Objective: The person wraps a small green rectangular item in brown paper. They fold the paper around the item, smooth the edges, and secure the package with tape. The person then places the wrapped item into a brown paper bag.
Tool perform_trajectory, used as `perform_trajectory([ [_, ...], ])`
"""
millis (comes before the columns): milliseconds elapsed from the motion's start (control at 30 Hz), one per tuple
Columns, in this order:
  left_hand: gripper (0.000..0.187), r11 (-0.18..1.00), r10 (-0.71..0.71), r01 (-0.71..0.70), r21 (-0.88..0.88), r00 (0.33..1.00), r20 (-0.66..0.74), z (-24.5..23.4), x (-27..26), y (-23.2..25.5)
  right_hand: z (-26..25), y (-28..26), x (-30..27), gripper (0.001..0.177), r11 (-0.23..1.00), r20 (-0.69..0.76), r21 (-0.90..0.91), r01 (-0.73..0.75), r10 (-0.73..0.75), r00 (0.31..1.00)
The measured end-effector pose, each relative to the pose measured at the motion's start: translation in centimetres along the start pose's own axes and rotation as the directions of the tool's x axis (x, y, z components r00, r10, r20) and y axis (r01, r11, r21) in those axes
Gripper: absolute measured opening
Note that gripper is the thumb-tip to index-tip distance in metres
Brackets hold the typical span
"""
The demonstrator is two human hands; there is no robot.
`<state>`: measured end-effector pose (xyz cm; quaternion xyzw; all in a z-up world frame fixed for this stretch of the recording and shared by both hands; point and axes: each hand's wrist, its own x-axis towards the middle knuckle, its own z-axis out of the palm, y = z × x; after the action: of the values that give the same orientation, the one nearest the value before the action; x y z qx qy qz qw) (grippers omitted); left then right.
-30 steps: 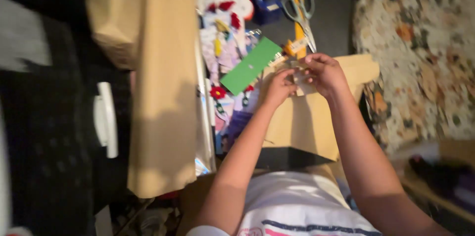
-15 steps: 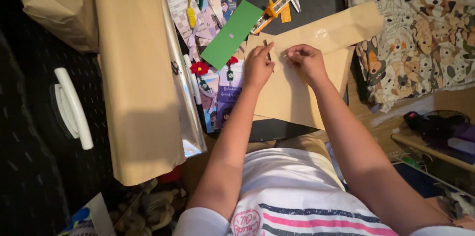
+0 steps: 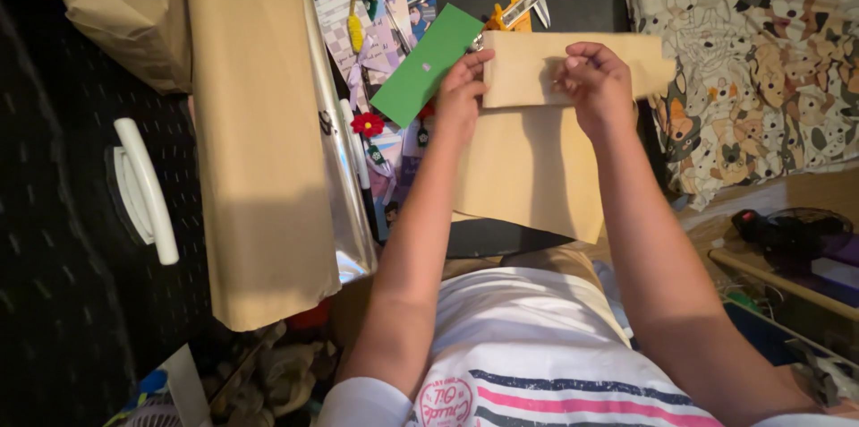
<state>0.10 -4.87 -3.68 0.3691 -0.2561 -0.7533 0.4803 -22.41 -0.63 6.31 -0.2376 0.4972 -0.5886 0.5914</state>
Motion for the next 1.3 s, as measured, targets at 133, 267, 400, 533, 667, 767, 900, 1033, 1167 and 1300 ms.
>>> perform_trajectory([
  [133, 0.051, 0.997, -0.036, 0.035, 0.066, 0.999, 0.012, 2.2, -0.3, 1.3, 1.6, -0.8, 0.2, 0.034, 0.996, 0.015, -0.028, -0.090, 0.091, 0.996],
  [267, 0.049, 0.730, -0.074, 0.124, 0.672, 0.992, -0.102, 4.6, -5.2, 2.5, 2.4, 1.5, -0.7, 0.050, 0.977, -0.013, -0.131, -0.171, 0.171, 0.985],
  [400, 0.054, 0.399, 0.029, -0.010, 0.917, 1.000, -0.002, 5.0, -7.2, 3.9, 1.8, 4.3, -1.2, 0.044, 0.921, 0.020, -0.359, -0.153, 0.172, 0.985],
  [533, 0.065, -0.064, 0.247, -0.317, 0.946, 0.914, 0.323, 3.8, -7.2, 3.4, 1.2, 7.0, -0.5, 0.039, 0.907, 0.062, -0.401, -0.124, 0.162, 0.985],
  [667, 0.065, -0.316, 0.228, -0.273, 0.909, 0.908, 0.352, 2.2, -7.4, 2.3, 0.7, 8.4, 0.0, 0.035, 0.898, 0.050, -0.410, -0.157, 0.194, 0.980],
  [767, 0.073, -0.449, 0.228, -0.314, 0.836, 0.865, 0.448, 1.5, -7.6, 2.2, 0.8, 8.5, 0.3, 0.034, 0.911, 0.063, -0.389, -0.135, 0.173, 0.983],
  [900, 0.079, -0.431, 0.191, -0.297, 0.852, 0.893, 0.408, 1.4, -7.5, 2.7, 2.0, 7.8, 0.5, 0.033, 0.901, 0.062, -0.399, -0.174, 0.215, 0.975],
  [1033, 0.089, -0.396, 0.219, -0.262, 0.880, 0.904, 0.368, 1.6, -7.6, 2.8, 3.1, 7.5, 0.4, 0.039, 0.800, 0.004, -0.585, -0.132, 0.165, 0.986],
  [1167, 0.096, -0.305, 0.228, -0.260, 0.916, 0.914, 0.335, 1.4, -7.5, 2.5, 3.6, 7.7, 0.5, 0.043, 0.745, -0.031, -0.657, -0.113, 0.124, 0.992],
  [1300, 0.099, -0.277, 0.219, -0.248, 0.928, 0.924, 0.313, 1.2, -7.3, 2.2, 3.4, 7.9, 0.4, 0.040, 0.752, -0.023, -0.648, -0.123, 0.142, 0.990],
])
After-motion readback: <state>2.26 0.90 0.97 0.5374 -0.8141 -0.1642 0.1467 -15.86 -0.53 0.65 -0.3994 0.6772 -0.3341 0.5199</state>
